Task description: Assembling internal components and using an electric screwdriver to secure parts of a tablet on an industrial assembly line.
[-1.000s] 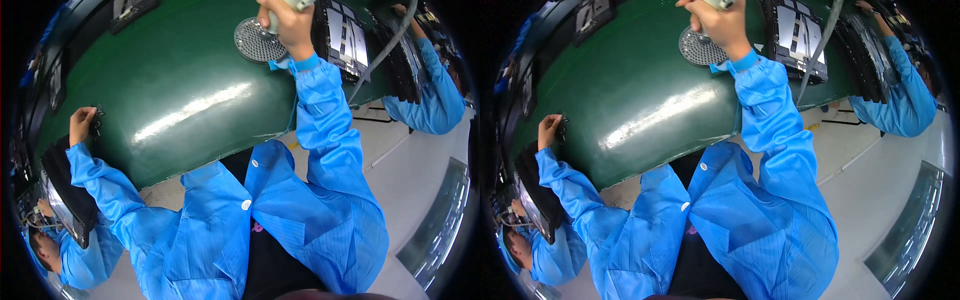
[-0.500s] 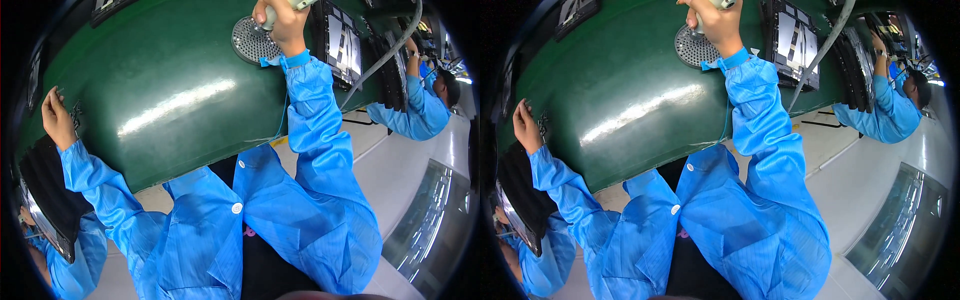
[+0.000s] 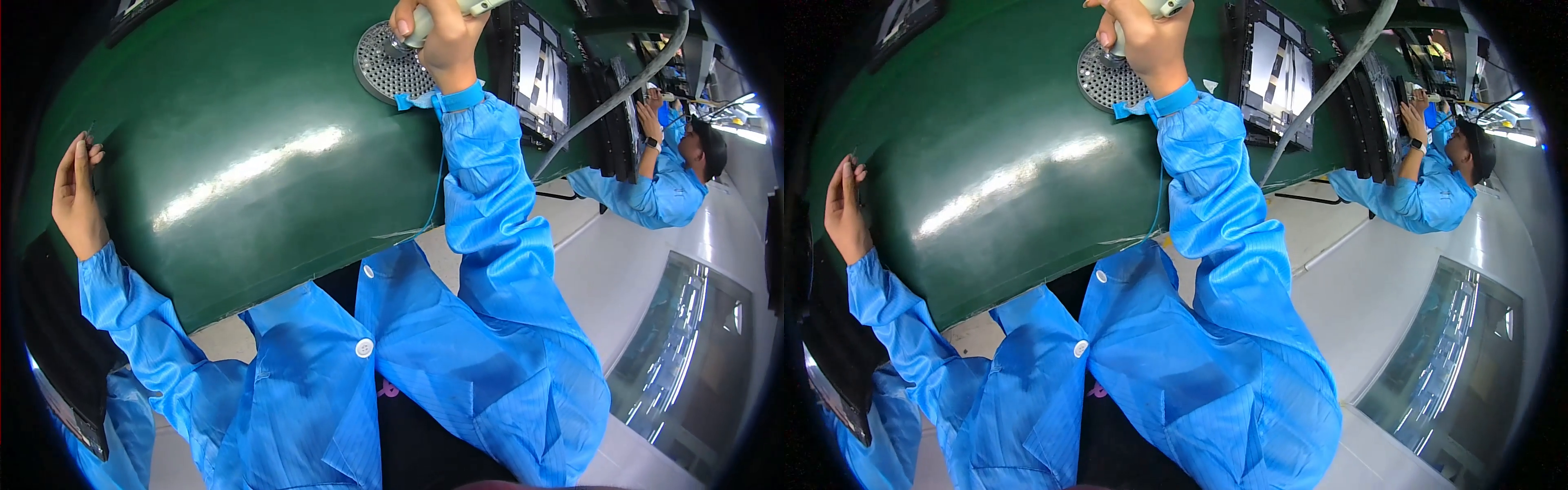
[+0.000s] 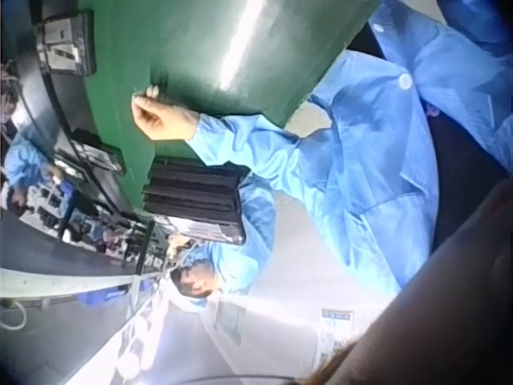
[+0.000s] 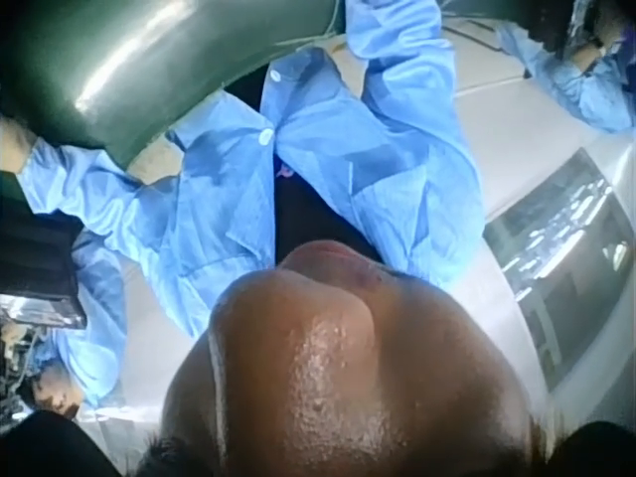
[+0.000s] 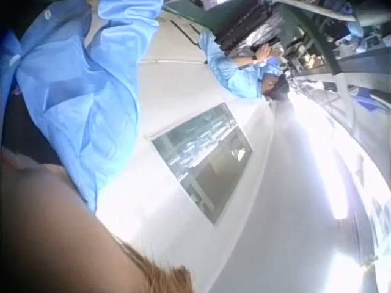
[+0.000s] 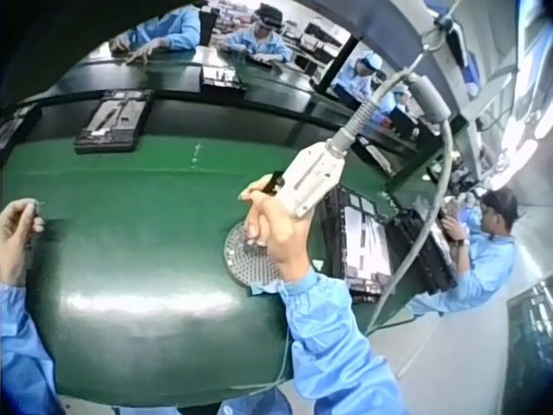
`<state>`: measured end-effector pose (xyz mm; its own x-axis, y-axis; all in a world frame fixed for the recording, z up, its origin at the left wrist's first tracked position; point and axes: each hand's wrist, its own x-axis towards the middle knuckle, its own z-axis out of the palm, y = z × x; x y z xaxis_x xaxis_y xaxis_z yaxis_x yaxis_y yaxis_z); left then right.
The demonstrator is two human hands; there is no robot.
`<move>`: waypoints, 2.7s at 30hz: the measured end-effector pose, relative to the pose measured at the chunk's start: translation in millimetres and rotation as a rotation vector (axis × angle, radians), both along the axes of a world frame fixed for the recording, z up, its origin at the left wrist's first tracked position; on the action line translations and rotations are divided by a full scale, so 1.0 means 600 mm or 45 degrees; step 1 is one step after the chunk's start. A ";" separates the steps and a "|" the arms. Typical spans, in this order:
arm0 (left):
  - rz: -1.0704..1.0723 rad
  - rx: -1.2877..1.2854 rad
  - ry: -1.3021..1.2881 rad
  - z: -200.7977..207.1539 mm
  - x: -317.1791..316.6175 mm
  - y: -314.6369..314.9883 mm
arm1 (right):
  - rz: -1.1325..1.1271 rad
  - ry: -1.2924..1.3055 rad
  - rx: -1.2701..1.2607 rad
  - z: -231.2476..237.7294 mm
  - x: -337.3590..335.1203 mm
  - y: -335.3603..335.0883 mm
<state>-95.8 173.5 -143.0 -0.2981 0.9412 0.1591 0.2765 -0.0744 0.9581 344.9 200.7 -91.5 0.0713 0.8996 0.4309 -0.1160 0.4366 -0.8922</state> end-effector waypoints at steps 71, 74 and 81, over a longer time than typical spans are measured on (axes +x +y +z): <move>0.533 0.491 1.292 0.003 -0.033 -0.013 | -0.108 0.065 0.040 -0.006 -0.002 0.003; 0.527 0.524 1.299 0.006 -0.031 -0.015 | -0.070 0.064 -0.033 -0.003 0.000 0.000; 0.501 0.561 1.299 0.004 -0.035 -0.014 | -0.063 0.050 0.024 -0.008 -0.003 0.004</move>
<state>-116.6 165.4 -140.4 -0.1021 0.6174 0.7800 0.9778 -0.0822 0.1930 343.1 203.3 -96.6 0.1325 0.8861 0.4441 -0.1283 0.4596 -0.8788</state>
